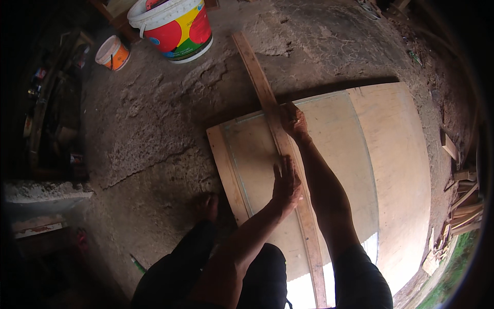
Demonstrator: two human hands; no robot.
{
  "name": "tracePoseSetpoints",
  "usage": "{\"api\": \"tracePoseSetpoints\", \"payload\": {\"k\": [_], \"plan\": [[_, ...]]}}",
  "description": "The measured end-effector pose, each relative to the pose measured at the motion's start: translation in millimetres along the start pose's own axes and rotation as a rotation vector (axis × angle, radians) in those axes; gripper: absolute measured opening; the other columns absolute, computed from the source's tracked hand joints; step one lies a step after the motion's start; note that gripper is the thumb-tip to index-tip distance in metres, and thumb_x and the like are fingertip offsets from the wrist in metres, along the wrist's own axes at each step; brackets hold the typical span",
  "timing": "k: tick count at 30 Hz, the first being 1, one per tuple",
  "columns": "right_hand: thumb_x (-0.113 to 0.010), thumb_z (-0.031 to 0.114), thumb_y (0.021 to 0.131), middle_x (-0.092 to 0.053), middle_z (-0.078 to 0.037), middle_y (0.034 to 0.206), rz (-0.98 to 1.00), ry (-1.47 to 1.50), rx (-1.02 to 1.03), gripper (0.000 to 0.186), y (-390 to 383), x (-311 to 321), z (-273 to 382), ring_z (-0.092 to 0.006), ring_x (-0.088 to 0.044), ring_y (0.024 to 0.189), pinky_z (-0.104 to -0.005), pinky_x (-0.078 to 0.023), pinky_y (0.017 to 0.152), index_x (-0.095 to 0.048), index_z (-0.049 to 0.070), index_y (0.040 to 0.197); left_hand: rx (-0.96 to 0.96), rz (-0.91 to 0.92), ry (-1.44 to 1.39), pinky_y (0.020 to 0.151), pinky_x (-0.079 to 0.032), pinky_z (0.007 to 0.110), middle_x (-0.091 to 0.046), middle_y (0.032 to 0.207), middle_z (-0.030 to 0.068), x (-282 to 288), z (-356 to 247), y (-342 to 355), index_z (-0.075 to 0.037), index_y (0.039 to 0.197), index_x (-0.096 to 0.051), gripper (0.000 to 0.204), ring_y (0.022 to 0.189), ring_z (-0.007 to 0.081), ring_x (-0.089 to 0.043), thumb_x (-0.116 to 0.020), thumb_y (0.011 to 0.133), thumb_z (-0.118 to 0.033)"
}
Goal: The person measures a large sheet of plywood using a tape measure and marks lines with a pencil. They use a straight wooden plank as a guide to draw straight lines and a glass pane to verify alignment. The person remains seated on the floor throughout the process.
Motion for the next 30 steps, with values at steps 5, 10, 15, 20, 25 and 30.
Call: {"api": "tracePoseSetpoints", "payload": {"k": [5, 10, 15, 20, 25, 30], "plan": [[-0.059, 0.024, 0.096, -0.069, -0.017, 0.095, 0.054, -0.080, -0.088, 0.014, 2, 3, 5, -0.0430, -0.064, 0.095, -0.0472, -0.052, 0.076, -0.063, 0.012, 0.102, -0.007, 0.007, -0.014, 0.120, -0.025, 0.063, -0.020, 0.159, 0.0354, -1, 0, -1, 0.014, 0.148, -0.036, 0.130, 0.150, 0.0484, -0.018, -0.088, 0.057, -0.062], [-0.058, 0.015, 0.096, -0.067, -0.015, 0.089, 0.039, -0.069, -0.087, 0.008, 2, 5, 7, -0.0389, -0.065, 0.085, -0.0394, -0.051, 0.072, -0.062, 0.008, 0.098, -0.002, 0.003, -0.013, 0.120, -0.025, 0.062, -0.020, 0.159, 0.0360, 2, 0, -1, 0.015, 0.147, -0.036, 0.130, 0.151, 0.0484, -0.018, -0.089, 0.057, -0.061], [-0.059, 0.014, 0.094, -0.068, -0.015, 0.091, 0.043, -0.143, -0.031, 0.007, 3, 4, 8, -0.0387, -0.067, 0.088, -0.0398, -0.052, 0.074, -0.062, 0.009, 0.099, -0.005, 0.011, 0.044, 0.118, -0.028, 0.063, -0.020, 0.158, 0.0369, 7, 0, -1, 0.012, 0.148, -0.038, 0.128, 0.149, 0.0481, -0.023, -0.085, 0.059, -0.067], [-0.059, 0.013, 0.094, -0.069, -0.016, 0.092, 0.058, -0.083, -0.060, 0.007, 3, 4, 7, -0.0393, -0.067, 0.090, -0.0409, -0.053, 0.075, -0.062, 0.009, 0.099, -0.017, 0.026, 0.034, 0.118, -0.029, 0.062, -0.019, 0.158, 0.0379, 9, 0, -2, 0.015, 0.147, -0.037, 0.130, 0.149, 0.0484, -0.024, -0.085, 0.058, -0.067], [-0.059, 0.013, 0.094, -0.069, -0.017, 0.092, 0.079, -0.095, -0.080, 0.007, 3, 3, 5, -0.0406, -0.067, 0.090, -0.0416, -0.053, 0.074, -0.061, 0.008, 0.099, -0.006, 0.006, 0.022, 0.119, -0.029, 0.061, -0.016, 0.159, 0.0379, 8, 0, -2, 0.016, 0.147, -0.035, 0.132, 0.149, 0.0484, -0.024, -0.086, 0.057, -0.066], [-0.060, 0.014, 0.095, -0.069, -0.018, 0.093, 0.065, -0.116, -0.017, 0.009, 6, 4, 5, -0.0433, -0.067, 0.092, -0.0431, -0.053, 0.073, -0.061, 0.007, 0.100, -0.004, 0.003, -0.015, 0.120, -0.025, 0.062, -0.019, 0.159, 0.0365, 6, 0, -2, 0.014, 0.147, -0.037, 0.127, 0.150, 0.0501, -0.018, -0.089, 0.058, -0.061]]}}
Point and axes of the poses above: each hand's wrist, its own y-axis towards the middle knuckle, its own x-axis out of the back of the hand, z = x × y, the point moved 1 cm from there along y, towards the middle knuckle
